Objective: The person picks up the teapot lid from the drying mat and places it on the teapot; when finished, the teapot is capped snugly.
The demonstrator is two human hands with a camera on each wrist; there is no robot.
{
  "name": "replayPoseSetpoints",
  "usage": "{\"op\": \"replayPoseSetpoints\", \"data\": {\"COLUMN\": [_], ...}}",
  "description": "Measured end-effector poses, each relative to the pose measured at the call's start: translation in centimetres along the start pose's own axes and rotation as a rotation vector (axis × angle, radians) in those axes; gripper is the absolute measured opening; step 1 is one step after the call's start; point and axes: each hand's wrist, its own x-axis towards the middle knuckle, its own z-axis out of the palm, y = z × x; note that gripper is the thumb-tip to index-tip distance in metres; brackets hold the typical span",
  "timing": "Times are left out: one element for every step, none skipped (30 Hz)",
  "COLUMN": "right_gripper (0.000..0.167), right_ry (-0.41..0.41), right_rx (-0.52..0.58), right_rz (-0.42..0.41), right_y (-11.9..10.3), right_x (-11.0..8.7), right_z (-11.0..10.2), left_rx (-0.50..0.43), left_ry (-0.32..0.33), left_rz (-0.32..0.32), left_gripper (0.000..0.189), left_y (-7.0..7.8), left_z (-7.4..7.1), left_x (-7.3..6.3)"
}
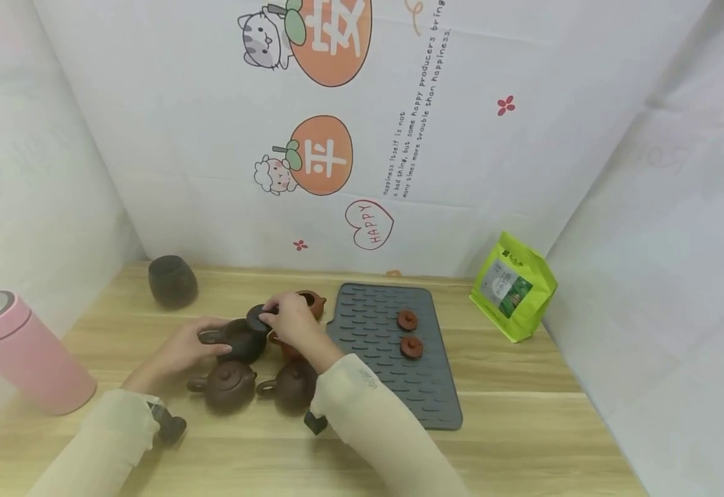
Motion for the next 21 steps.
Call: {"op": "replayPoseSetpoints", "data": {"right_gripper": [0.013,0.013,0.014,0.013,0.013,0.013,0.013,0.013,0.013,0.013,0.014,0.014,0.014,0.014,0.014,0.014,0.014,0.013,0.013,0.013,0.013], "right_ry": [-0.001,-0.005,-0.008,-0.012,-0.014,-0.018,-0.018,-0.023,-0.026,-0.029,-0.033,-0.037,-0.04,-0.045,-0.045,-0.046,-0.044,-0.04,-0.038,-0.038,-0.037], "right_rx": [-0.002,-0.002,-0.005,-0.004,-0.01,-0.019,-0.026,-0.03,-0.034,-0.042,-0.051,-0.058,-0.063,-0.07,-0.075,-0.081,-0.084,-0.085,-0.085,-0.082,-0.08], "right_rz": [0.0,0.0,0.001,0.002,0.0,0.002,-0.002,-0.005,-0.006,-0.008,-0.006,-0.004,0.002,0.009,0.015,0.022,0.025,0.023,0.02,0.016,0.011], "right_y": [-0.4,-0.7,-1.0,-1.3,-1.5,-1.8,-2.0,-2.1,-2.3,-2.4,-2.5,-2.5,-2.6,-2.6,-2.6,-2.6,-2.5,-2.5,-2.4,-2.3,-2.2], "right_x": [0.1,0.3,0.4,0.5,0.7,0.8,0.9,1.0,1.2,1.2,1.3,1.4,1.4,1.4,1.4,1.4,1.4,1.4,1.4,1.4,1.4], "right_z": [0.4,0.7,1.0,1.4,1.7,2.0,2.3,2.6,2.9,3.2,3.5,3.7,3.9,4.1,4.2,4.3,4.4,4.6,4.7,4.8,4.9], "left_rx": [-0.004,-0.007,-0.009,-0.008,-0.007,-0.005,-0.004,0.0,0.003,0.006,0.008,0.009,0.008,0.008,0.007,0.006,0.006,0.005,0.004,0.003,0.0], "left_ry": [0.0,0.0,-0.001,-0.002,-0.002,-0.004,-0.004,-0.006,-0.006,-0.007,-0.01,-0.01,-0.01,-0.011,-0.012,-0.012,-0.011,-0.008,-0.007,-0.006,-0.005], "left_rz": [0.0,-0.002,-0.004,-0.006,-0.009,-0.009,-0.012,-0.014,-0.016,-0.015,-0.015,-0.017,-0.018,-0.02,-0.02,-0.019,-0.019,-0.019,-0.016,-0.016,-0.016], "left_gripper": [0.057,0.057,0.057,0.057,0.057,0.057,0.057,0.058,0.058,0.059,0.059,0.06,0.059,0.059,0.059,0.059,0.058,0.058,0.057,0.057,0.056], "left_y": [0.0,0.0,0.0,0.1,0.1,0.1,0.1,0.1,0.1,0.1,0.2,0.2,0.2,0.2,0.2,0.2,0.2,0.2,0.2,0.2,0.2], "left_z": [0.0,-0.1,-0.1,-0.2,-0.2,-0.3,-0.3,-0.4,-0.4,-0.4,-0.4,-0.4,-0.4,-0.4,-0.4,-0.3,-0.3,-0.3,-0.2,-0.2,-0.2], "left_x": [0.0,0.0,0.0,0.0,0.0,-0.1,-0.1,-0.1,-0.1,-0.1,0.0,0.0,0.0,0.0,0.0,0.0,0.1,0.1,0.1,0.1,0.1]}}
